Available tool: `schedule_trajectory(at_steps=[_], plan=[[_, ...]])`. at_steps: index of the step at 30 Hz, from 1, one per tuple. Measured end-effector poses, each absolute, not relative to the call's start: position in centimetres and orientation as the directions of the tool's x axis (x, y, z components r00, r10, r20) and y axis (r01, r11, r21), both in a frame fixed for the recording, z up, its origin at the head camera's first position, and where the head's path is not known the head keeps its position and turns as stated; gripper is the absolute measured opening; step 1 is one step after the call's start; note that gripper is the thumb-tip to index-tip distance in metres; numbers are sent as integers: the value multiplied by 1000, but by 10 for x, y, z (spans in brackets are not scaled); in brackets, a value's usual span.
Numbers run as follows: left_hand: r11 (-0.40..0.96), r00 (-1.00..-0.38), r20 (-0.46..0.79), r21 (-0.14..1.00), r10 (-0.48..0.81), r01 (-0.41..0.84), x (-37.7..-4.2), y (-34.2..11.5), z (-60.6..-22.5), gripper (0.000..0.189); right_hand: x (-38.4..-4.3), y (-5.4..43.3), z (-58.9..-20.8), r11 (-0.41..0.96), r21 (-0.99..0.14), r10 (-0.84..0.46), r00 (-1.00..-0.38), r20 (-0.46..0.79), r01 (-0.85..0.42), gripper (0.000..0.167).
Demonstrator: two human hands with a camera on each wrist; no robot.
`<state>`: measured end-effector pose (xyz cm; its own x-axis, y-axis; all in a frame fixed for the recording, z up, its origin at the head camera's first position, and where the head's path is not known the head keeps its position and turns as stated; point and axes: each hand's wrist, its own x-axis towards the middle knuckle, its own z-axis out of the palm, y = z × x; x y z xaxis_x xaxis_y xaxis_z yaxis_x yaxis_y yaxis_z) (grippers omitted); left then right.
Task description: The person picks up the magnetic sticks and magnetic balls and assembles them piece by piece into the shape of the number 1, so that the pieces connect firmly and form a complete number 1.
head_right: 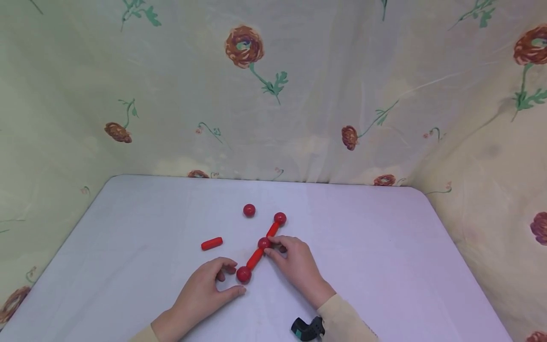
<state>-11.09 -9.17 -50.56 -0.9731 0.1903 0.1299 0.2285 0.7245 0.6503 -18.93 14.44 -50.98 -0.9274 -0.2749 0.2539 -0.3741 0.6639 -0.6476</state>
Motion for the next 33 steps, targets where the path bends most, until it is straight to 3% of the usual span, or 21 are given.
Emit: schedule_trajectory(at_steps=[8, 18, 24, 33], plan=[[678, -984, 89, 715, 153, 170, -114, -99, -505, 48, -195, 149, -510, 678, -648, -264, -937, 227, -348, 31], [648, -989, 149, 753, -1, 113, -131, -128, -494, 38, -200, 153, -512, 686, -649, -255, -944, 207, -328, 31], [664, -974, 218, 738, -65, 121, -144, -145, -493, 35, -201, 153, -510, 684, -650, -260, -943, 208, -331, 32], [712, -987, 142, 701, -77, 45, -158, -158, -501, 44, -203, 154, -509, 688, -646, -259, -944, 206, -330, 33]])
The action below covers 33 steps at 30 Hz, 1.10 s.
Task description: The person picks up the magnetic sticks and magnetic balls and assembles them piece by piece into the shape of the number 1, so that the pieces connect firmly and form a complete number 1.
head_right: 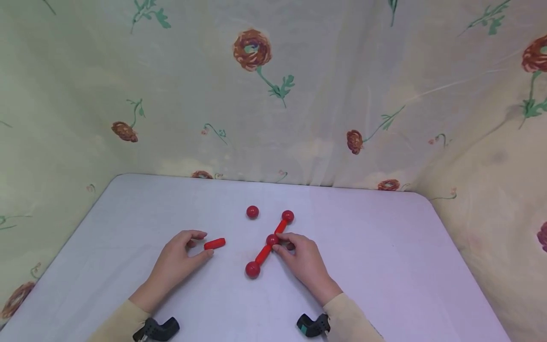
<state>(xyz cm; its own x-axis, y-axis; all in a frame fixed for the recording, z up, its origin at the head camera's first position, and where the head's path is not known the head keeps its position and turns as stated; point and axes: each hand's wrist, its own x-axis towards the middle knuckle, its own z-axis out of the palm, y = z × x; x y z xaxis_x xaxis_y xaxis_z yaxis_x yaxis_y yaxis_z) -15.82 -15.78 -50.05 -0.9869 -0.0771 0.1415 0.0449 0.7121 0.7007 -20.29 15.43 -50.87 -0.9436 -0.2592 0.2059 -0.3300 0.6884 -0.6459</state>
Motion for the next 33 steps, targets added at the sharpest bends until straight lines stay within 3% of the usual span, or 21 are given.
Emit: schedule_trajectory(at_steps=[9, 24, 33], plan=[[744, -991, 127, 666, -42, 54, -162, -157, -502, 46, -204, 156, -509, 687, -649, -258, -944, 204, -327, 33], [787, -975, 222, 605, -19, 122, -164, -155, -506, 22, -204, 159, -510, 674, -657, -261, -941, 217, -338, 34], [779, -973, 226, 616, -37, 114, -160, -158, -506, 23, -204, 157, -511, 664, -676, -247, -947, 206, -320, 35]])
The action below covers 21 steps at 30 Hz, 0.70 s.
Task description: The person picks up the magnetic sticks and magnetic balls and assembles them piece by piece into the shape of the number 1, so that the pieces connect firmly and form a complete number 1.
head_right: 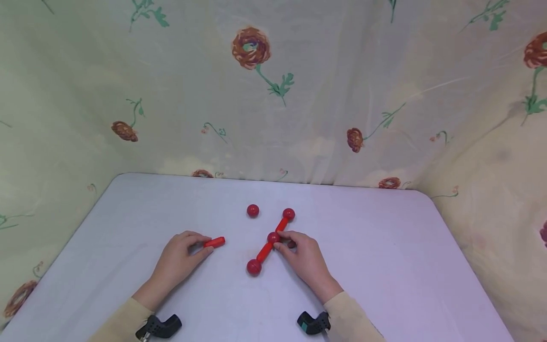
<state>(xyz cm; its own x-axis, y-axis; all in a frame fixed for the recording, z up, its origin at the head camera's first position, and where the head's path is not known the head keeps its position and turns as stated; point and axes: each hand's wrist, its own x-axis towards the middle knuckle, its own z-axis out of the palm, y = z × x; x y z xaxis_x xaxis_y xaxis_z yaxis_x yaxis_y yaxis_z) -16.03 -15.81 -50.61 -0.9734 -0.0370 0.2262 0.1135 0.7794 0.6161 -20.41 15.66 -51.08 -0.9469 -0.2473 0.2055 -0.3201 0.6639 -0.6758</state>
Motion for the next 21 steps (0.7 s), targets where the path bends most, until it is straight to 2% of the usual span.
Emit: schedule_trajectory(at_steps=[11, 21], plan=[[737, -970, 240, 662, -40, 134, -158, -162, -508, 25, -205, 157, -513, 649, -688, -254, -945, 208, -325, 35], [688, -975, 204, 720, -86, 90, -149, -160, -508, 20, -204, 157, -512, 656, -688, -245, -950, 195, -311, 35]])
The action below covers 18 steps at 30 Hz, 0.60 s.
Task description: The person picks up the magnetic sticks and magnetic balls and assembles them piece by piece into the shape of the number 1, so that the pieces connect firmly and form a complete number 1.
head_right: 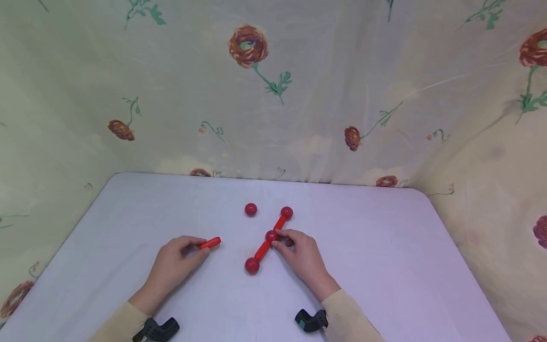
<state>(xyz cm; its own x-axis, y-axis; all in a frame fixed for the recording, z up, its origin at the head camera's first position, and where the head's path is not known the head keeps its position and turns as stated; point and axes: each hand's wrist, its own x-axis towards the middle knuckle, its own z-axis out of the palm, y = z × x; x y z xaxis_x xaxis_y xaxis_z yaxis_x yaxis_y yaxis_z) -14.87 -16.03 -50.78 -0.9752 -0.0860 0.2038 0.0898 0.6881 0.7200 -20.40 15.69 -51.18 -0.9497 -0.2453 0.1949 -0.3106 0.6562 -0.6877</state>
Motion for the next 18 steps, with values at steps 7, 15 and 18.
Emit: schedule_trajectory(at_steps=[7, 15, 18], plan=[[641, -976, 188, 764, -111, 74, -143, -155, -507, 16, -205, 157, -512, 660, -688, -239, -953, 188, -302, 35], [600, -979, 181, 794, -91, 91, -130, -141, -504, 12, -207, 158, -512, 670, -672, -244, -948, 202, -316, 33], [596, -979, 185, 797, -83, 100, -127, -138, -504, 14, -207, 158, -511, 668, -675, -245, -949, 197, -313, 33]])
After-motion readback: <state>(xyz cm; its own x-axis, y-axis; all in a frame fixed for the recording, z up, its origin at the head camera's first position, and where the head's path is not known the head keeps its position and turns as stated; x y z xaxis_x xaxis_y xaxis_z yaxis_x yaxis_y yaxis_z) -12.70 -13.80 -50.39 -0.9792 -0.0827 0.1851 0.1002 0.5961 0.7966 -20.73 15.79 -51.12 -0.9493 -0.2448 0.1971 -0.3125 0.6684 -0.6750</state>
